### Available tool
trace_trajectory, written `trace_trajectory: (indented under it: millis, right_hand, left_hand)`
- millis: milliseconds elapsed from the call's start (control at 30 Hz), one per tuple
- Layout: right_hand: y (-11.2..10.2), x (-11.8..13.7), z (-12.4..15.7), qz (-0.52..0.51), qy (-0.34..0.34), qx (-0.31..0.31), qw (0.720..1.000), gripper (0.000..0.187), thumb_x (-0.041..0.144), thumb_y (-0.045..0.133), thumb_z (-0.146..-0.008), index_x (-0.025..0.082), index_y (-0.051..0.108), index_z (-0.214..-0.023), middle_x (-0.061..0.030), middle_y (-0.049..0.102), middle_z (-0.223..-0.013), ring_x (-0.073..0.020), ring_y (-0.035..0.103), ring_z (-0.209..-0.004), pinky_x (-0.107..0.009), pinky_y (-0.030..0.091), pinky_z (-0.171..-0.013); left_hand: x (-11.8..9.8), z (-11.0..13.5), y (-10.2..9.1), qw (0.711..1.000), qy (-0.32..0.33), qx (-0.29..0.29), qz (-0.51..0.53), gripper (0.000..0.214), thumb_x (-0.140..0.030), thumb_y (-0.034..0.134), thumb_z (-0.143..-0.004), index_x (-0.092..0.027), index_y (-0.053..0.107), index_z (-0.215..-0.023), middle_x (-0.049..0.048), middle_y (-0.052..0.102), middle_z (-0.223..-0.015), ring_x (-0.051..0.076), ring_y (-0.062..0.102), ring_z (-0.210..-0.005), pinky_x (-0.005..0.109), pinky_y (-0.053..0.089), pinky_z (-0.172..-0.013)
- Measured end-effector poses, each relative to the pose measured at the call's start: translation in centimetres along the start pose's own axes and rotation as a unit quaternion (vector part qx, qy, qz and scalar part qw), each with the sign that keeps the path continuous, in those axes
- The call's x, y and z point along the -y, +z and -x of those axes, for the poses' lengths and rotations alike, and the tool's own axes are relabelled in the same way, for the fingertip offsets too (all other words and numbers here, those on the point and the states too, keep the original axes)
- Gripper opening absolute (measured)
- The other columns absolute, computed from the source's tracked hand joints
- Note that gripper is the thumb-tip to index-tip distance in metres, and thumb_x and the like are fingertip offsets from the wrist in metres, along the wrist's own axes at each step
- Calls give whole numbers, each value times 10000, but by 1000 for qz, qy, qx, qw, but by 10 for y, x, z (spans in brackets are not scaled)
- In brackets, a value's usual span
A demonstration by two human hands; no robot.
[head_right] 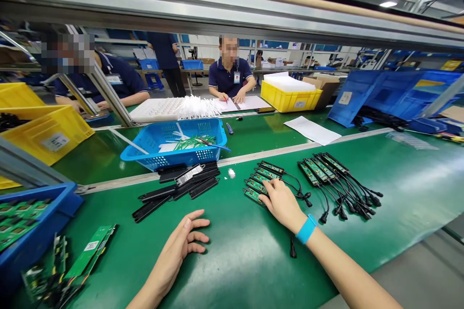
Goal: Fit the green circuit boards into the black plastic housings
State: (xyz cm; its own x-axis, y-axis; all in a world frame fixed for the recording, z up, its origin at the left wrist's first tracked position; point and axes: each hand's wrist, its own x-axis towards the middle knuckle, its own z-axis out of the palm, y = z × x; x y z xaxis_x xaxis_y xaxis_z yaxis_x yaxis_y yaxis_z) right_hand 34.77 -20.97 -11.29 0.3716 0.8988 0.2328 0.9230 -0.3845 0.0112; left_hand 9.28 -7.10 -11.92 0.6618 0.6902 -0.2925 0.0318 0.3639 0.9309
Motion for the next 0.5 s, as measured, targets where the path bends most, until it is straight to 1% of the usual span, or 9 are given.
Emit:
trace_trajectory:
  millis: [100, 167, 267, 400, 467, 500]
  right_hand:
    - [5, -10, -6, 13, 38, -2, 999, 427, 358, 463, -908, 93, 519, -1238, -209, 569, -1102, -332, 550, -994, -428, 474, -776]
    - [9, -13, -8, 15, 45, 2, 999, 421, 366, 484, -897, 109, 533, -1227, -204, 577, -1122, -336, 544, -1005, -430, 466, -775]
    - [12, -15, -8, 8, 39, 5, 999, 374, 387, 473, -903, 154, 577, -1177, -168, 603, -1088, -321, 543, -993, -427, 457, -777]
    - [11, -13, -5, -16, 23, -9, 1000, 388, 393, 496, -894, 176, 560, -1210, -175, 564, -1148, -324, 530, -1028, -444, 454, -788]
    - [10, -12, -5, -34, 7, -19, 999, 310, 345, 528, -883, 209, 591, -1155, -153, 538, -1191, -307, 508, -1083, -430, 448, -825]
    - [10, -12, -5, -43, -1, -24, 999, 247, 317, 537, -879, 221, 618, -1091, -138, 534, -1198, -296, 499, -1101, -422, 443, -844]
  left_hand:
    - [-1, 1, 1, 1000, 0, -2, -3, 541, -587, 504, -799, -180, 548, -1152, 97, 616, -1022, 159, 602, -692, 289, 520, -564]
    - [-1, 1, 2, 1000, -1, -3, -5, 539, -586, 511, -795, -179, 552, -1146, 96, 617, -1017, 158, 602, -686, 290, 520, -563]
    - [-1, 1, 1, 1000, -2, -5, -7, 537, -586, 514, -793, -180, 555, -1142, 96, 618, -1014, 158, 601, -683, 291, 521, -561]
    - [-1, 1, 2, 1000, 0, -5, -12, 532, -584, 521, -789, -182, 561, -1135, 92, 619, -1010, 156, 597, -674, 287, 516, -553]
    - [-1, 1, 3, 1000, 0, -7, -15, 532, -583, 526, -785, -182, 564, -1133, 93, 618, -1008, 156, 594, -672, 285, 514, -549]
    - [-1, 1, 3, 1000, 0, -8, -16, 533, -584, 531, -781, -183, 566, -1132, 94, 618, -1007, 156, 593, -671, 284, 513, -548]
